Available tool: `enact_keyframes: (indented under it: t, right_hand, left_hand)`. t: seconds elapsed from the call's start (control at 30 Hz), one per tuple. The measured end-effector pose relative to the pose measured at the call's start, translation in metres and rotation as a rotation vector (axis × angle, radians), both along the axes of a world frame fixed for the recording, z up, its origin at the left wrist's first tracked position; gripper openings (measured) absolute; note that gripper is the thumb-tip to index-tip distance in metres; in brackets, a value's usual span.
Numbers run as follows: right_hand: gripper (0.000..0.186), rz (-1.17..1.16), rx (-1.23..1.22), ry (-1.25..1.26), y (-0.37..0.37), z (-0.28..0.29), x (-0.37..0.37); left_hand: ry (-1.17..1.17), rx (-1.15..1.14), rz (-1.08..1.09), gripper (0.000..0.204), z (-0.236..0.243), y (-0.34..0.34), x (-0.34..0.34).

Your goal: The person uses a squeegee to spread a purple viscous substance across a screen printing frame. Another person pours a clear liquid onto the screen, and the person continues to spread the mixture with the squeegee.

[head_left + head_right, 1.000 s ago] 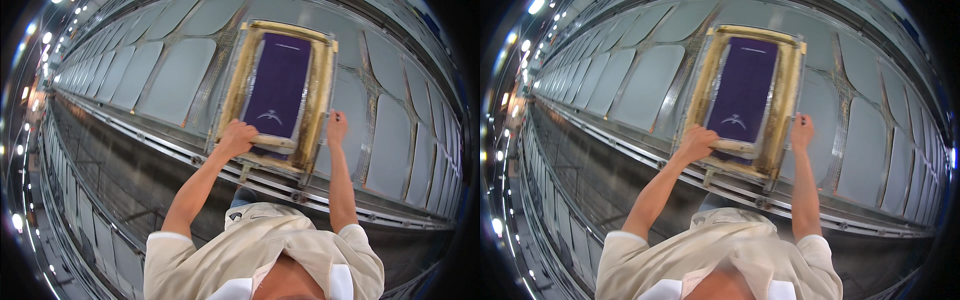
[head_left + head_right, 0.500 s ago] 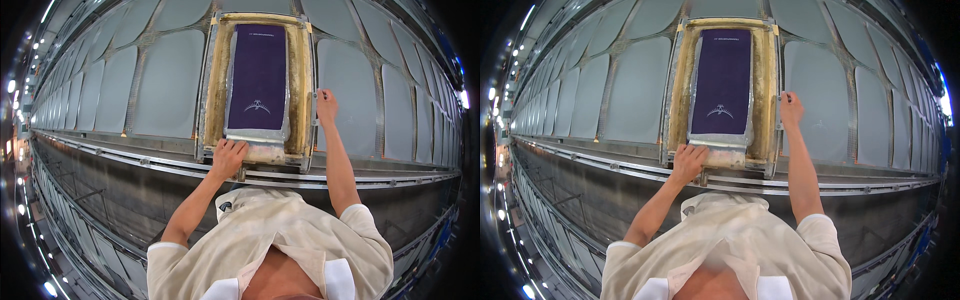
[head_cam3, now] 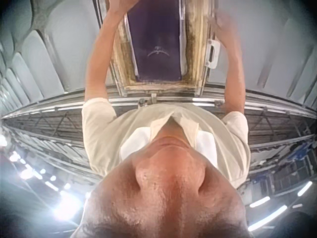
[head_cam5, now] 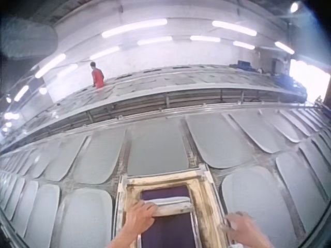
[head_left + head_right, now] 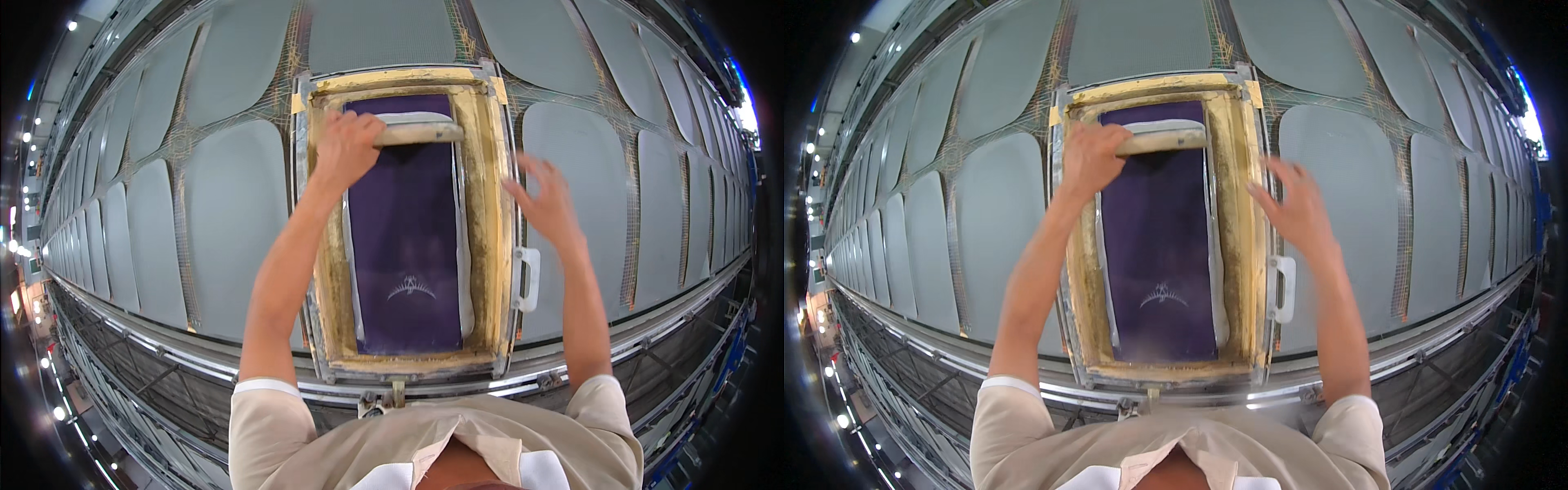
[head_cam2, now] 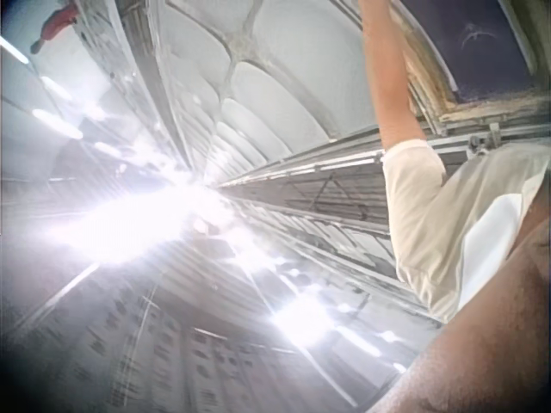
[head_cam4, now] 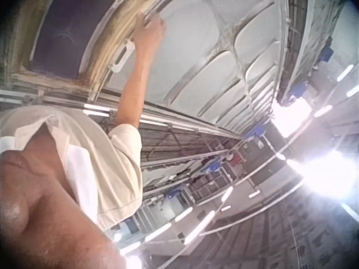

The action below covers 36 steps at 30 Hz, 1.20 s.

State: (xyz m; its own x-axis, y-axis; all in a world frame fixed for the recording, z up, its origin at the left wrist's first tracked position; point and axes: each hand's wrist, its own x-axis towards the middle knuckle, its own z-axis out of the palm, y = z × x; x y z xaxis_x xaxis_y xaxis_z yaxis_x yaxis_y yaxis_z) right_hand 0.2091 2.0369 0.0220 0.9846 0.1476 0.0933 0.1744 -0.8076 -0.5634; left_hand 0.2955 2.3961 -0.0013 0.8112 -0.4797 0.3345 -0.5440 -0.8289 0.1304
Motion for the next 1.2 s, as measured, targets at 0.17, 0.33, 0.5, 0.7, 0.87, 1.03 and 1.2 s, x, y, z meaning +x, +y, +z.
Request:
enact_keyframes:
  t: [0.17,0.33,0.5,0.7,0.87,1.03,1.2]
  right_hand:
    - [0.055,0.398,-0.100,-0.082,0.072,0.025,0.152]
    - [0.050,0.446,-0.372,0.074,0.109,0.007,0.220]
    - [0.040,0.399,-0.344,0.204,0.115,0.007,0.201]
    - [0.025,0.401,-0.362,0.258,0.117,0.021,0.079]
    - [0.019,0.447,-0.313,0.180,0.103,0.005,-0.075]
    - [0.018,0.508,-0.266,0.159,0.095,0.018,-0.203]
    - [0.019,0.561,-0.269,0.184,0.092,0.025,-0.183]
  left_hand:
    - [0.281,0.005,0.038,0.023,0.030,-0.005,0.076]
    - [0.461,0.165,0.065,0.035,0.033,-0.006,0.124]
    - [0.452,0.069,0.084,0.034,0.033,-0.007,0.096]
    - [0.443,0.095,0.083,0.019,0.034,-0.008,-0.023]
    - [0.361,-0.003,0.010,0.012,0.023,-0.014,-0.183]
    - [0.398,-0.072,0.027,0.025,0.034,-0.020,-0.317]
    - [0.468,0.026,-0.009,0.024,0.042,-0.017,-0.295]
